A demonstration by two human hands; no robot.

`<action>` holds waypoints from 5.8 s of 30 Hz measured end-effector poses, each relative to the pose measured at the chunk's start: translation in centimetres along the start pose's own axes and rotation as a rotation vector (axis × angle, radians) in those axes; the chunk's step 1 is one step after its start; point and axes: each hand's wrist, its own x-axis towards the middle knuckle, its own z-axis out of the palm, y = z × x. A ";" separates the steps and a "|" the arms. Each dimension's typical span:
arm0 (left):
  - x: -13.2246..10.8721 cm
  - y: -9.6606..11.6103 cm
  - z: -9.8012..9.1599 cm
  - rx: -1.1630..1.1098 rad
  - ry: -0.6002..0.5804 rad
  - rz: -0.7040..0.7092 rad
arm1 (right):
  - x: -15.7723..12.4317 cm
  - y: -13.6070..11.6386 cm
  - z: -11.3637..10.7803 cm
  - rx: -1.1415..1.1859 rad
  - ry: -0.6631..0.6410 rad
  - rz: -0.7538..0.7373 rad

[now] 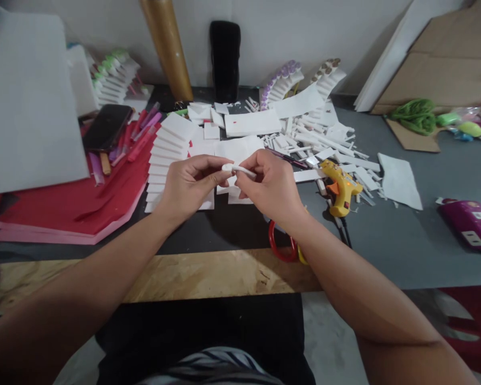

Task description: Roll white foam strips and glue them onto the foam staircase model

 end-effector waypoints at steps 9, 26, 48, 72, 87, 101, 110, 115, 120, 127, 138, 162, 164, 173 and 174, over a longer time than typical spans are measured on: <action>-0.1 -0.5 0.2 -0.034 0.029 0.008 | -0.4 0.2 0.0 -0.262 0.012 -0.215; 0.1 -0.7 -0.5 0.154 0.039 0.168 | 1.0 0.0 -0.5 0.609 -0.251 0.358; -0.5 -0.8 1.4 -0.126 0.165 -0.041 | -0.4 0.5 0.1 -0.560 0.104 -0.533; -0.2 -0.7 0.5 -0.038 0.094 -0.009 | -0.2 1.1 -0.2 -0.484 -0.013 -0.443; 0.5 -0.7 -0.3 -0.001 0.055 0.108 | 1.0 -0.4 -1.2 0.522 -0.273 0.359; 0.3 -0.7 -0.1 0.005 0.087 0.022 | 0.5 -0.5 -0.7 0.022 -0.150 0.002; 0.1 -0.3 0.5 -0.051 0.083 -0.010 | 0.0 -0.4 -1.1 -0.244 -0.143 -0.327; 0.1 -0.3 0.3 -0.072 0.029 -0.008 | 0.4 -0.1 -1.4 -0.331 -0.161 -0.461; 0.0 -0.4 0.2 0.024 0.052 0.052 | 0.4 0.3 -1.3 -0.369 -0.156 -0.455; -0.2 -0.2 0.2 0.100 0.107 0.048 | 0.0 0.3 -0.7 -0.268 -0.118 -0.196; -0.2 -0.8 -0.3 0.175 -0.017 0.004 | 0.8 0.7 -1.4 -0.093 -0.254 -0.083; 0.2 -0.5 0.2 -0.010 -0.101 -0.100 | 0.4 0.3 -0.9 -0.177 -0.019 -0.127; 0.2 -0.6 0.3 -0.017 -0.087 -0.110 | 0.3 0.3 -0.9 -0.246 0.004 -0.174; 0.3 -0.6 -0.5 0.111 -0.142 -0.002 | 1.6 -0.4 -1.5 0.499 -0.174 0.416; 0.2 -0.7 -0.5 0.145 -0.144 0.014 | 1.6 -0.4 -1.5 0.514 -0.178 0.426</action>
